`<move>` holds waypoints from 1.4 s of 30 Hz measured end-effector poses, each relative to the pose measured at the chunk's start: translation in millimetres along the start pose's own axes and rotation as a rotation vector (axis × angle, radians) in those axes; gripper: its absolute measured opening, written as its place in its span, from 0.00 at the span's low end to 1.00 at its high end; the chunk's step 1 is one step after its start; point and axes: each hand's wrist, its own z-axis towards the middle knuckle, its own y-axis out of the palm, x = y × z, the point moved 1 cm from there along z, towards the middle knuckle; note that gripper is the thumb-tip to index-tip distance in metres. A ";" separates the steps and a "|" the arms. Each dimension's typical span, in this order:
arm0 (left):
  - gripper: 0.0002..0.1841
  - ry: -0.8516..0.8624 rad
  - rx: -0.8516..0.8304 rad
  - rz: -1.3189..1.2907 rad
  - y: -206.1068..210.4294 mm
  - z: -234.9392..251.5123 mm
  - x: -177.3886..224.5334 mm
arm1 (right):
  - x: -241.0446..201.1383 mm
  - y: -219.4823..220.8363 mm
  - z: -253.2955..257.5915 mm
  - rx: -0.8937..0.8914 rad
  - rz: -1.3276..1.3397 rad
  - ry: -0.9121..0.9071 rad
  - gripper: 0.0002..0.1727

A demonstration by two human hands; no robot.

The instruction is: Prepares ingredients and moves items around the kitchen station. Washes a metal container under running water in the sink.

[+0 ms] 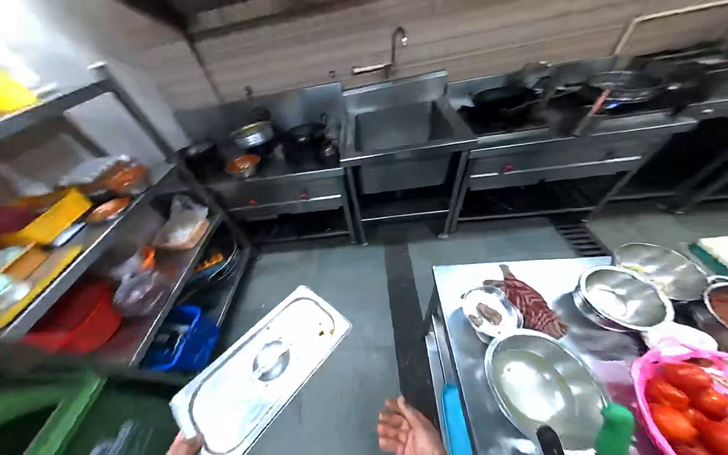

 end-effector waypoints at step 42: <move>0.23 0.007 -0.399 0.328 1038.7 990.0 -9.3 | -1113.5 400.1 915.3 0.261 -0.503 -0.800 0.24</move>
